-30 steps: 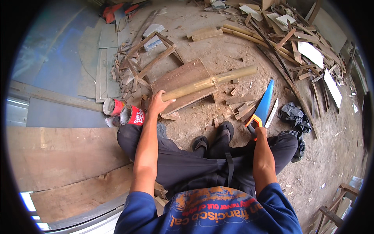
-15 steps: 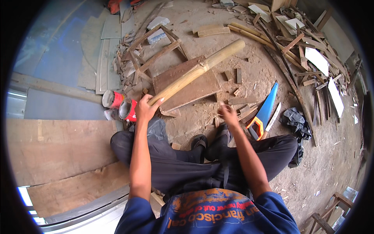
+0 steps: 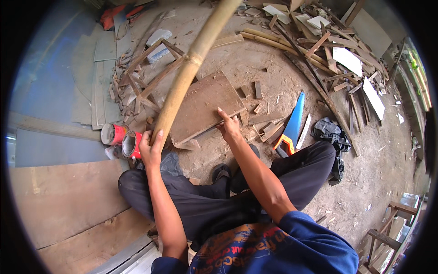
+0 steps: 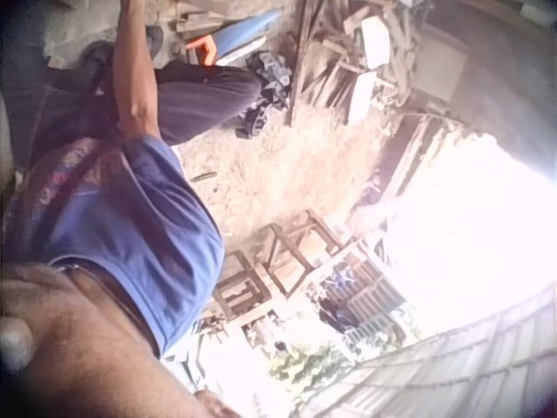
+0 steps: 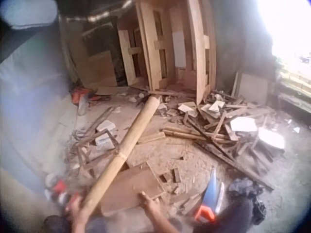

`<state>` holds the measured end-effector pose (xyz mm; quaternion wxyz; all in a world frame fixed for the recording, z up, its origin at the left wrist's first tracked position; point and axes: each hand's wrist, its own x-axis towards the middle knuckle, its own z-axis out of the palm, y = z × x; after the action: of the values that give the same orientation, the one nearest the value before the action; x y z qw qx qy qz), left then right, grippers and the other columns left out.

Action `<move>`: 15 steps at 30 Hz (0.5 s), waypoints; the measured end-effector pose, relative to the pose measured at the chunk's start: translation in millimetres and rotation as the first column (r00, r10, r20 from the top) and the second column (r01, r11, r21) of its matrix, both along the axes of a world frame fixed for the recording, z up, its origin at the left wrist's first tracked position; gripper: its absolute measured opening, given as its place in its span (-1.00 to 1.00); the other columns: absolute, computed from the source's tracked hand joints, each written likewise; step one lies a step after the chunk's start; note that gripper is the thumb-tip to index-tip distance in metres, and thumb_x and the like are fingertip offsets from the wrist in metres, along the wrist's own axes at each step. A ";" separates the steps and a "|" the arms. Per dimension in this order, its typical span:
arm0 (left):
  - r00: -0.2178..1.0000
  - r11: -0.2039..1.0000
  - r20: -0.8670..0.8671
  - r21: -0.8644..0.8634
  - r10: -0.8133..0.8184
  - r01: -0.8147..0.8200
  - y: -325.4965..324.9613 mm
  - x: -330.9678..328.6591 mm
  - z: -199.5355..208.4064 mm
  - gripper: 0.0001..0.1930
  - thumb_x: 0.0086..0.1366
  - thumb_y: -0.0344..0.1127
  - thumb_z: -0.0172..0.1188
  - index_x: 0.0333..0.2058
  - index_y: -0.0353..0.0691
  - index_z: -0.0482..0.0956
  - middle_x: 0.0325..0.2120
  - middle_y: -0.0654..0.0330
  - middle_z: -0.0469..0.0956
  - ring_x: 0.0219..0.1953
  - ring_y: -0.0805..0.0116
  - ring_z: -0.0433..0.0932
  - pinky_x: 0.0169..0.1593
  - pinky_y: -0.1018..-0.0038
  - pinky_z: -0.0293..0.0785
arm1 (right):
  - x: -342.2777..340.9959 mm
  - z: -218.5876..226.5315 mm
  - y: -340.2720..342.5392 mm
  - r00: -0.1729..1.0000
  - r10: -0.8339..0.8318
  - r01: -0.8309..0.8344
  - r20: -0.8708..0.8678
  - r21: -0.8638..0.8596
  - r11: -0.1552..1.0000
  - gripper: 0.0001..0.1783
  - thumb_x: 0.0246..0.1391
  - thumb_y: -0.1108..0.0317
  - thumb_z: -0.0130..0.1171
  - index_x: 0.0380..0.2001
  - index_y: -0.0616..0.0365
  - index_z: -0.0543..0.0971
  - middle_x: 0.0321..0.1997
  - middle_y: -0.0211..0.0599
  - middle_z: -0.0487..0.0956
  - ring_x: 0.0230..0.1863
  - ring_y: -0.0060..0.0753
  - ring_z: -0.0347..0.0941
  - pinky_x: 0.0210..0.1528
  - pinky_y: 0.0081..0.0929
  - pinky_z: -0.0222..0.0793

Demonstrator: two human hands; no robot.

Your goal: The person sits on the floor and uses a hand saw to cut a cylindrical wooden dowel. They hold the dowel with one hand and saw with the other, then switch to a different saw to continue cutting the dowel.

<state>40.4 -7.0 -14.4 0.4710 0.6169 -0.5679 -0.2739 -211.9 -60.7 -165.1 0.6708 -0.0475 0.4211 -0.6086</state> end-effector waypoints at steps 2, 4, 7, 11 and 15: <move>1.000 0.999 -0.020 -0.044 0.005 -0.006 -5.7 -5.0 3.2 -0.56 0.30 -0.03 0.30 -0.28 -0.41 0.54 -0.42 0.20 0.55 -0.36 0.48 0.45 -0.27 0.49 0.39 | -20.0 15.3 10.6 1.000 -0.007 0.006 -0.025 -0.037 0.999 -0.42 0.05 0.22 0.43 0.06 0.07 0.38 -0.16 -0.29 0.61 -0.32 -0.39 0.57 -0.39 -0.38 0.47; 0.999 0.999 -0.029 -0.015 0.035 -0.036 -13.2 2.0 -2.6 -0.51 0.33 0.02 0.25 -0.27 -0.43 0.54 -0.43 0.18 0.54 -0.36 0.43 0.45 -0.25 0.45 0.39 | -47.8 34.2 19.4 0.999 -0.031 0.028 -0.042 -0.079 0.996 -0.47 0.08 0.30 0.40 0.06 0.06 0.38 -0.07 -0.28 0.60 -0.16 -0.30 0.62 -0.22 -0.24 0.58; 0.996 0.998 -0.074 -0.038 0.044 -0.047 -19.8 -5.8 -0.9 -0.50 0.32 0.04 0.25 -0.28 -0.43 0.54 -0.43 0.16 0.56 -0.36 0.41 0.46 -0.26 0.45 0.39 | -98.2 59.1 21.0 0.984 -0.093 0.080 -0.151 -0.090 0.993 -0.40 0.08 0.30 0.40 0.13 0.07 0.35 0.04 -0.23 0.56 0.00 -0.23 0.57 -0.07 -0.17 0.55; 0.979 0.999 -0.201 -0.005 0.033 -0.034 -24.0 -21.0 -4.4 -0.51 0.31 0.07 0.26 -0.29 -0.39 0.56 -0.47 0.15 0.58 -0.44 0.45 0.50 -0.33 0.51 0.40 | -172.2 63.2 -2.2 0.946 -0.275 0.232 -0.173 -0.232 0.945 -0.32 0.06 0.29 0.42 0.19 0.05 0.32 0.21 -0.19 0.42 0.08 -0.20 0.50 0.00 -0.16 0.52; 0.930 0.988 -0.365 0.153 0.036 0.022 -18.2 -45.7 2.2 -0.48 0.32 0.13 0.23 -0.28 -0.35 0.57 -0.56 0.16 0.57 -0.58 0.46 0.53 -0.48 0.53 0.44 | -232.4 57.0 -32.4 0.901 -0.410 0.354 -0.140 -0.311 0.882 -0.34 0.09 0.31 0.39 0.21 0.01 0.32 0.16 -0.26 0.44 0.05 -0.26 0.50 -0.07 -0.31 0.57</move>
<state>-5.4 -25.1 -12.3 0.5206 0.5916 -0.4450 -0.4254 -444.3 -93.1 -108.1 0.4774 -0.1183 0.3984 -0.7742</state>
